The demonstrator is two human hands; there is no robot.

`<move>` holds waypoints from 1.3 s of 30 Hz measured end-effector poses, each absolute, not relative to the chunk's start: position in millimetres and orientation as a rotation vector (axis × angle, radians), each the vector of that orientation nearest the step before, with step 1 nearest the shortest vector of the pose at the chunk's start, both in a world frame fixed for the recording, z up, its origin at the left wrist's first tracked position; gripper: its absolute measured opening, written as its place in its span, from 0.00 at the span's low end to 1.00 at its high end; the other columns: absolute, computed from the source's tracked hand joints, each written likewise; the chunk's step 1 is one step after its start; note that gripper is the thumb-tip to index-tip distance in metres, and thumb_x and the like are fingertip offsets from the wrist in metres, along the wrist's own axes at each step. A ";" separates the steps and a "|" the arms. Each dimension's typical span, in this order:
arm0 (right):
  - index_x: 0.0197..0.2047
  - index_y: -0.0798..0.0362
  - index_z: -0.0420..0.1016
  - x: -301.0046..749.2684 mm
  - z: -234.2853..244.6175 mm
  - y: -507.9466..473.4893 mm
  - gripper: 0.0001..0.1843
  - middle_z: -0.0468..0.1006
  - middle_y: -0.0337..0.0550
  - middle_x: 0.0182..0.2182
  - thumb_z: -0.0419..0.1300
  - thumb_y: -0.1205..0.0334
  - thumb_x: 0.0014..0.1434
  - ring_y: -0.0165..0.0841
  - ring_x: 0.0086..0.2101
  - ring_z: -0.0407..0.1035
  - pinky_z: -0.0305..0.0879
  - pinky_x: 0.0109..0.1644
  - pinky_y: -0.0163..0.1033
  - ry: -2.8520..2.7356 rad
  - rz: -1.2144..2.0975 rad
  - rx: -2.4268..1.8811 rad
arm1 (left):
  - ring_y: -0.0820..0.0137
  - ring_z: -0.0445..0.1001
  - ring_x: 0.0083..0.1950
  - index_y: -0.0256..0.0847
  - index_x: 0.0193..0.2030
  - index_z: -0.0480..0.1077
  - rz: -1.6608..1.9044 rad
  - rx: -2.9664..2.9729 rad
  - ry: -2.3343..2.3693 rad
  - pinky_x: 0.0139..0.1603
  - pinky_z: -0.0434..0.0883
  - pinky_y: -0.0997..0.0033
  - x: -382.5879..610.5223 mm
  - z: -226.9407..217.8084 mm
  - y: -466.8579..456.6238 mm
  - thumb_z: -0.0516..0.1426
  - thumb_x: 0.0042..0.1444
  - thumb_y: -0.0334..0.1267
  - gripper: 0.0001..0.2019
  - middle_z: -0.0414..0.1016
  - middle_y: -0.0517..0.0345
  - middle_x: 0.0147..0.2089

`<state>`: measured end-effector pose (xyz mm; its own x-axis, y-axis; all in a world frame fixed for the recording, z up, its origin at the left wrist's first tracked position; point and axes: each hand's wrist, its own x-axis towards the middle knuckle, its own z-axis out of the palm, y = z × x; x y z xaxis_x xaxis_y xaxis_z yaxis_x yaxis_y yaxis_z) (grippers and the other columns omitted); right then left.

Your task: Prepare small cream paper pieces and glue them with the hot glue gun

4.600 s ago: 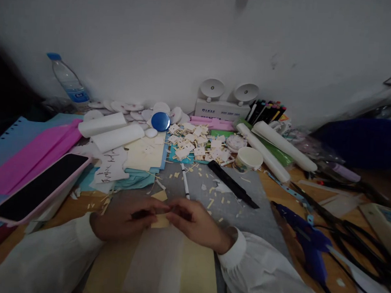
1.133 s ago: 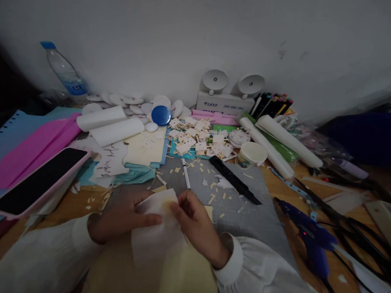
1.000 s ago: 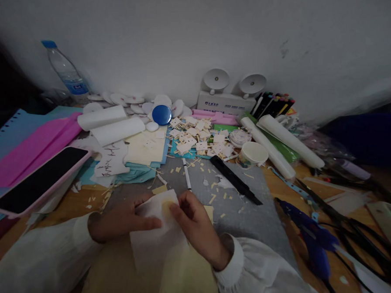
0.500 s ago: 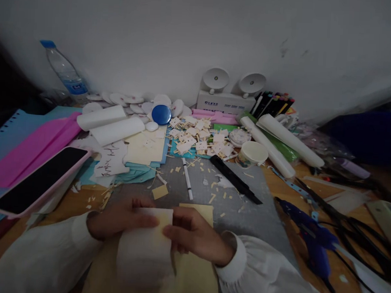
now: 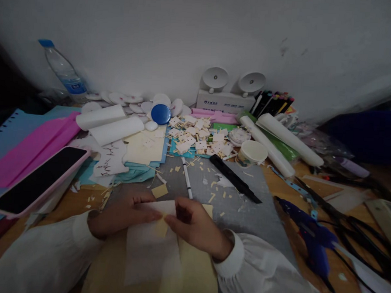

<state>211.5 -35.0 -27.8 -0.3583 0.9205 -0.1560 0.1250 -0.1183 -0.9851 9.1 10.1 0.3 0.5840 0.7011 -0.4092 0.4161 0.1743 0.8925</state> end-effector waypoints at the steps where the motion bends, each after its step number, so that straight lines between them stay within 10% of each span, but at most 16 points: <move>1: 0.26 0.52 0.61 212.2 -28.9 -34.8 0.20 0.56 0.32 0.21 0.60 0.46 0.55 0.25 0.23 0.52 0.49 0.23 0.31 -1.527 1.520 -1.207 | 0.74 0.65 0.27 0.37 0.30 0.74 0.255 1.465 1.015 0.25 0.58 0.79 9.0 -1.3 10.0 0.60 0.49 0.49 0.15 0.66 0.64 0.25; 11: 0.23 0.53 0.62 229.7 -27.8 -28.4 0.17 0.56 0.31 0.19 0.54 0.56 0.61 0.25 0.22 0.52 0.46 0.23 0.31 -1.965 1.290 -1.322 | 0.72 0.68 0.31 0.38 0.30 0.73 0.315 1.733 1.045 0.29 0.61 0.78 12.4 -7.2 9.2 0.55 0.56 0.45 0.13 0.70 0.62 0.27; 19: 0.41 0.55 0.74 225.0 -23.7 -25.4 0.10 0.69 0.36 0.25 0.61 0.60 0.57 0.26 0.23 0.62 0.55 0.26 0.31 -1.979 1.104 -1.317 | 0.73 0.70 0.29 0.38 0.28 0.73 0.305 2.006 1.036 0.28 0.61 0.77 12.7 -14.6 7.8 0.54 0.58 0.44 0.14 0.72 0.63 0.25; 39: 0.36 0.52 0.72 219.6 -33.4 -28.3 0.04 0.73 0.40 0.31 0.56 0.65 0.62 0.30 0.32 0.67 0.61 0.35 0.34 -2.092 0.852 -1.180 | 0.70 0.72 0.39 0.41 0.36 0.70 0.612 2.268 0.892 0.40 0.68 0.72 13.5 -23.7 2.2 0.54 0.60 0.34 0.04 0.74 0.59 0.35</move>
